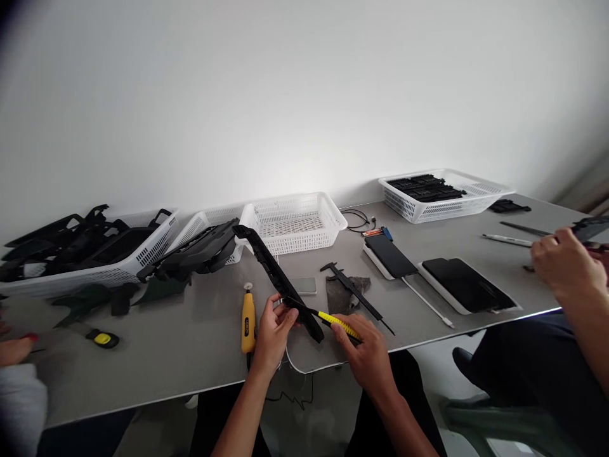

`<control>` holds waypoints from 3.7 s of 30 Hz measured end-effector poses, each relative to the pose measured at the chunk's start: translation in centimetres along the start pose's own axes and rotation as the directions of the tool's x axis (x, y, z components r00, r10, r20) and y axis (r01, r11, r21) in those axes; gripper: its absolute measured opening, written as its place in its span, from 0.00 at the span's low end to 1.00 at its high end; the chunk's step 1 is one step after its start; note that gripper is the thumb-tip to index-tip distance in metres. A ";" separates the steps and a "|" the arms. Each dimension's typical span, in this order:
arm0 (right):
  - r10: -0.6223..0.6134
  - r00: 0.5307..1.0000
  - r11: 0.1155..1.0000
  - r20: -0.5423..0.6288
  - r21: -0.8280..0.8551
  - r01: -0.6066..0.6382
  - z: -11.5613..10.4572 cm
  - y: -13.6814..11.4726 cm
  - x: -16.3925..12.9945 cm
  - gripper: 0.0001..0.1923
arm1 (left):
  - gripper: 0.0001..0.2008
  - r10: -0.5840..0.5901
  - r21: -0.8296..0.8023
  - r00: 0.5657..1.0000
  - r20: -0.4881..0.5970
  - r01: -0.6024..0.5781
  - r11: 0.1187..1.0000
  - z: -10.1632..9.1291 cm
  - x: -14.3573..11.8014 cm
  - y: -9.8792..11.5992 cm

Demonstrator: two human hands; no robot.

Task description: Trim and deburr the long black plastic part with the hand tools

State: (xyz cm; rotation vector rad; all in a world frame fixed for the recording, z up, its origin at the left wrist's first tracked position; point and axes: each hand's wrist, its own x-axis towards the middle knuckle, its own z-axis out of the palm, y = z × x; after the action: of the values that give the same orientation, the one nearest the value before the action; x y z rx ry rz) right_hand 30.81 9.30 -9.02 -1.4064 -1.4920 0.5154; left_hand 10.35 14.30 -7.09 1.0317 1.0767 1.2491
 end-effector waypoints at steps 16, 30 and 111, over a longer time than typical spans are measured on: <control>-0.046 0.999 0.998 0.001 -0.033 0.046 -0.5 -0.1 -0.1 0.21 | 0.37 -0.012 0.006 0.999 0.043 0.012 1.000 -0.6 -0.1 -0.6; 0.026 1.000 0.999 -0.013 -0.026 -0.027 -0.5 -0.2 0.1 0.23 | 0.30 -0.044 -0.034 0.998 0.050 0.046 0.998 -0.3 -0.6 0.8; -0.059 0.997 0.993 0.046 -0.103 0.064 -0.2 1.3 -0.4 0.20 | 0.30 -0.050 -0.057 0.992 0.113 0.057 0.997 -0.7 -0.7 1.4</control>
State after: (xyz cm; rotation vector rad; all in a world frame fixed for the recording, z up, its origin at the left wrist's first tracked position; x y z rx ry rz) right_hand 31.60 9.18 -10.11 -1.4330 -1.6119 0.4366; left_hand 9.39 13.63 -5.81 1.0085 0.9695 1.1600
